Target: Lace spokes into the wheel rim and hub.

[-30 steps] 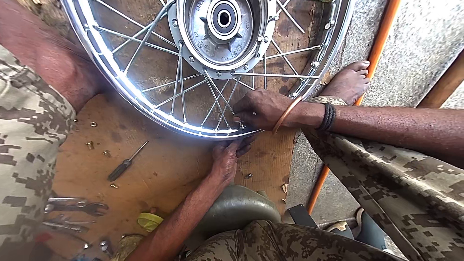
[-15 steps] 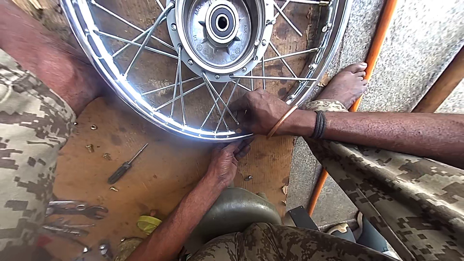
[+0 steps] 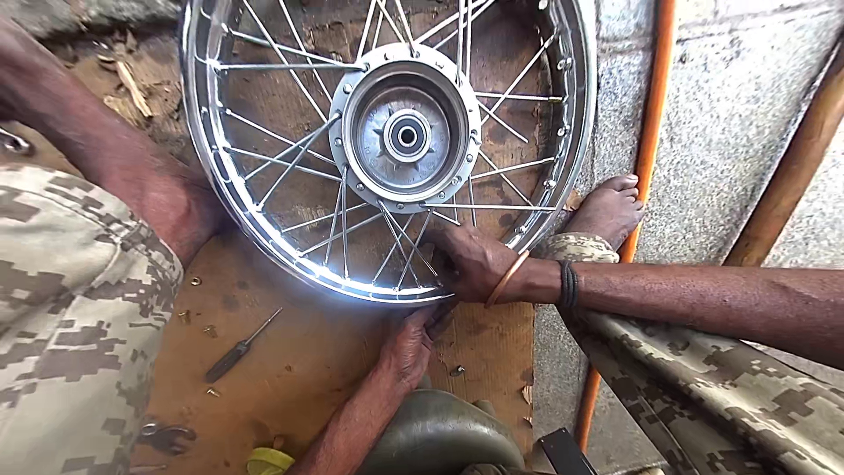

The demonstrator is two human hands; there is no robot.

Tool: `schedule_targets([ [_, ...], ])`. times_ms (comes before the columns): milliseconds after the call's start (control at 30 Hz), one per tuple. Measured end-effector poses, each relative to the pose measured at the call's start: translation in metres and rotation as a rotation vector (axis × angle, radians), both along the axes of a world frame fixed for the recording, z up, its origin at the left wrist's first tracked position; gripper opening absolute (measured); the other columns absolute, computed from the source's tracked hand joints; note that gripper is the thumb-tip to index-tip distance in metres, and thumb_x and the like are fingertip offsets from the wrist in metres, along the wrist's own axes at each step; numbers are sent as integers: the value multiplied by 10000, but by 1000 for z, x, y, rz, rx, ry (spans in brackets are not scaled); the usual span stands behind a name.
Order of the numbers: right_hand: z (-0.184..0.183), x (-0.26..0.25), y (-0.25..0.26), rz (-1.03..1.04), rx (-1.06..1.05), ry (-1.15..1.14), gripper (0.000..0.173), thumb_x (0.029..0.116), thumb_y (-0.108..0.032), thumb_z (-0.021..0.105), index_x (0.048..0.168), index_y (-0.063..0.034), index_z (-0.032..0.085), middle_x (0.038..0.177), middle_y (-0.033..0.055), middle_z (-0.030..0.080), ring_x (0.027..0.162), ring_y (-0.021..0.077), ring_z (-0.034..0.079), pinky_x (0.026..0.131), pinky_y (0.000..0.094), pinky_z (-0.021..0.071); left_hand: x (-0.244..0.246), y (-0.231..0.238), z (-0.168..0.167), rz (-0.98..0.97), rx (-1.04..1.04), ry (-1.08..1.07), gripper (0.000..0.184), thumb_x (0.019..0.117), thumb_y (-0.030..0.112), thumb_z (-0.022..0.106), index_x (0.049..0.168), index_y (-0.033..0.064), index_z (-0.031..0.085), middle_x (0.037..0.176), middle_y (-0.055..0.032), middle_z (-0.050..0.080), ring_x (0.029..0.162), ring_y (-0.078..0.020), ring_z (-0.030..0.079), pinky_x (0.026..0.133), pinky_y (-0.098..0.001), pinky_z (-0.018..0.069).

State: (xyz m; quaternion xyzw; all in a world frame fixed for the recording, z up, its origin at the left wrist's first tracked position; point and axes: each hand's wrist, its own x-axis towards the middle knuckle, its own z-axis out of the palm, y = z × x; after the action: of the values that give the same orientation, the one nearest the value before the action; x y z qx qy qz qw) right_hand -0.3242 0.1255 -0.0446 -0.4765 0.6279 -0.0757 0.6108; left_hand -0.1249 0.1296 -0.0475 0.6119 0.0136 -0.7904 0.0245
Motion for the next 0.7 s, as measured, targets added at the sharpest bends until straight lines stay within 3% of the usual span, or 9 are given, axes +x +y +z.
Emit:
schedule_targets([
  [67,-1,1,1,19,15,8,397,788,-110,780,1164,-84,653,824,32,677,717,172,667,673,399,562,1,-2,-1,-7,-2,-7,162,1007,-73,517,1111,-45,638,977,-202,733,807,-238,746,789,-340,630],
  [133,-2,4,4,51,-58,51,292,821,-164,775,1085,-92,673,779,32,660,682,181,654,637,403,545,1,-3,-1,-2,3,-7,164,1006,-81,511,1120,-53,625,977,-207,730,815,-250,748,799,-352,633],
  [233,4,5,3,9,-121,37,246,779,-37,787,1003,-58,688,731,52,643,639,194,639,598,397,531,0,-3,1,-6,7,-20,144,1012,-81,504,1105,-59,612,975,-201,740,831,-252,756,796,-349,636],
  [333,5,5,2,17,-37,42,371,780,-60,785,1130,-49,662,791,49,652,692,188,645,649,392,544,1,-3,1,14,5,-21,145,1004,-101,498,1103,-63,598,973,-205,741,839,-258,761,801,-351,639],
  [433,2,7,5,79,-73,111,267,791,-114,789,1028,-69,673,736,49,640,660,206,647,612,424,532,3,-3,1,8,8,-14,157,997,-108,504,1118,-73,596,988,-212,741,847,-262,760,802,-352,638],
  [533,3,7,3,62,-51,63,295,796,-68,774,1075,-65,677,749,49,647,653,192,639,618,404,536,7,-3,-1,5,11,-6,153,996,-104,509,1124,-73,587,986,-215,743,847,-270,762,808,-365,638],
  [633,2,7,5,86,0,91,341,823,-178,769,1139,-99,667,766,22,657,675,177,651,628,400,545,12,-4,-2,-15,12,-8,152,1011,-74,514,1148,-67,578,1000,-218,738,852,-274,759,800,-365,639],
  [700,2,7,5,115,-8,129,312,804,-149,765,1100,-103,680,756,33,657,683,201,658,626,424,540,16,-4,-2,-20,10,-1,168,1021,-57,510,1171,-78,582,1045,-245,738,900,-296,762,811,-371,634],
])
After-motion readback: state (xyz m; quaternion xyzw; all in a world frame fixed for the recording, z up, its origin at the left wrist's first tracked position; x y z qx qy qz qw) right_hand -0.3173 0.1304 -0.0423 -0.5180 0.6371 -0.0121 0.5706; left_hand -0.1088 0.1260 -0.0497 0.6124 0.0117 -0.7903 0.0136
